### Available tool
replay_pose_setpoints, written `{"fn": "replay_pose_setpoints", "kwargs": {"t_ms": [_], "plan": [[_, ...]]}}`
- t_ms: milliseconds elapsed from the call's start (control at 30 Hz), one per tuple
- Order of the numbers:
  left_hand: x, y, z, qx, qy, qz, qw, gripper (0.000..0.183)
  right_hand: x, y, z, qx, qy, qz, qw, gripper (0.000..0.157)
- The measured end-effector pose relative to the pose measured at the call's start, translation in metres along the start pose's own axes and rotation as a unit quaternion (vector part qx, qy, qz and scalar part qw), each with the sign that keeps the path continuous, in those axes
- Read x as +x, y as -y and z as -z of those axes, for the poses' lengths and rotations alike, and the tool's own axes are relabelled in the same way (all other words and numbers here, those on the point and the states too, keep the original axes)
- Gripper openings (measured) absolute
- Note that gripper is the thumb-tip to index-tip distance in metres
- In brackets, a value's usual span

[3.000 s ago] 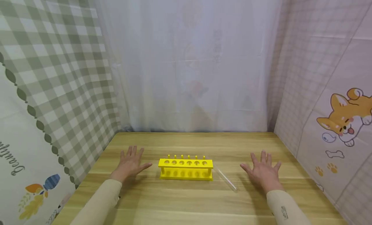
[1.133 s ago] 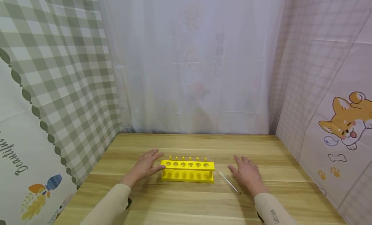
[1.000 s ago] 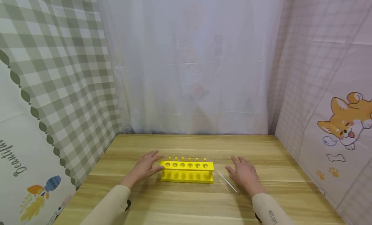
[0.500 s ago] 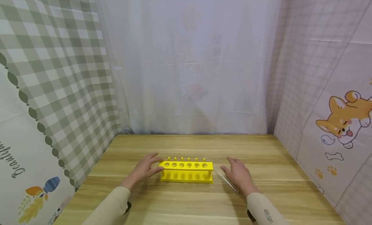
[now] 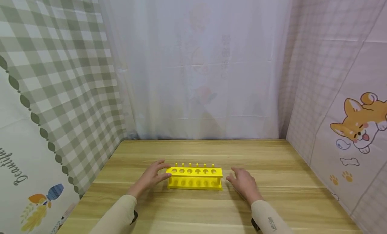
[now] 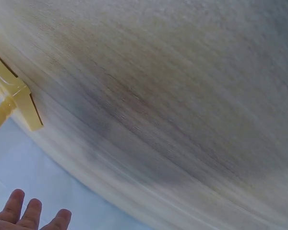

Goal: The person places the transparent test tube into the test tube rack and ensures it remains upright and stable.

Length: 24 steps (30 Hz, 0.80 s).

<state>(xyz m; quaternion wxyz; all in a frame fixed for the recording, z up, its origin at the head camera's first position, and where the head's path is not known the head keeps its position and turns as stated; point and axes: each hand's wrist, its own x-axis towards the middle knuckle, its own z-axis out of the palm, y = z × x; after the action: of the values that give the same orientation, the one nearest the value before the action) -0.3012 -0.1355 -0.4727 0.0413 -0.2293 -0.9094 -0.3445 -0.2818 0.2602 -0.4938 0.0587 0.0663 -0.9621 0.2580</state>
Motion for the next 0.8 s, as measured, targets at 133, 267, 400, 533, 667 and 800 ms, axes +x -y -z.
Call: {"fn": "replay_pose_setpoints", "kwargs": {"t_ms": [133,267,400,533,667,800], "plan": [[-0.0013,0.0004,-0.0005,-0.016,0.009,0.015,0.9997,0.045,0.0034,0.0006,-0.0052,-0.016,0.004,-0.002,1.0,0.051],[-0.0022,0.0,-0.0004,-0.023,0.014,0.027,0.9993,0.046,0.0059,0.0018,-0.009,-0.047,0.006,-0.007,0.999,0.048],[-0.003,-0.0013,-0.0011,-0.034,0.013,0.034,0.9988,0.046,0.0057,0.006,-0.0083,-0.076,0.001,-0.022,0.997,0.042],[-0.0042,-0.002,-0.0021,-0.042,0.013,0.039,0.9983,0.046,0.0063,0.0072,-0.0072,-0.095,-0.003,-0.034,0.995,0.033],[-0.0048,-0.0025,-0.002,-0.046,0.016,0.044,0.9978,0.047,0.0074,0.0053,-0.0051,-0.106,0.003,-0.038,0.994,0.027],[-0.0045,-0.0032,-0.0012,-0.045,0.019,0.047,0.9977,0.046,0.0062,0.0035,-0.0024,-0.105,0.008,-0.039,0.994,0.025]]}}
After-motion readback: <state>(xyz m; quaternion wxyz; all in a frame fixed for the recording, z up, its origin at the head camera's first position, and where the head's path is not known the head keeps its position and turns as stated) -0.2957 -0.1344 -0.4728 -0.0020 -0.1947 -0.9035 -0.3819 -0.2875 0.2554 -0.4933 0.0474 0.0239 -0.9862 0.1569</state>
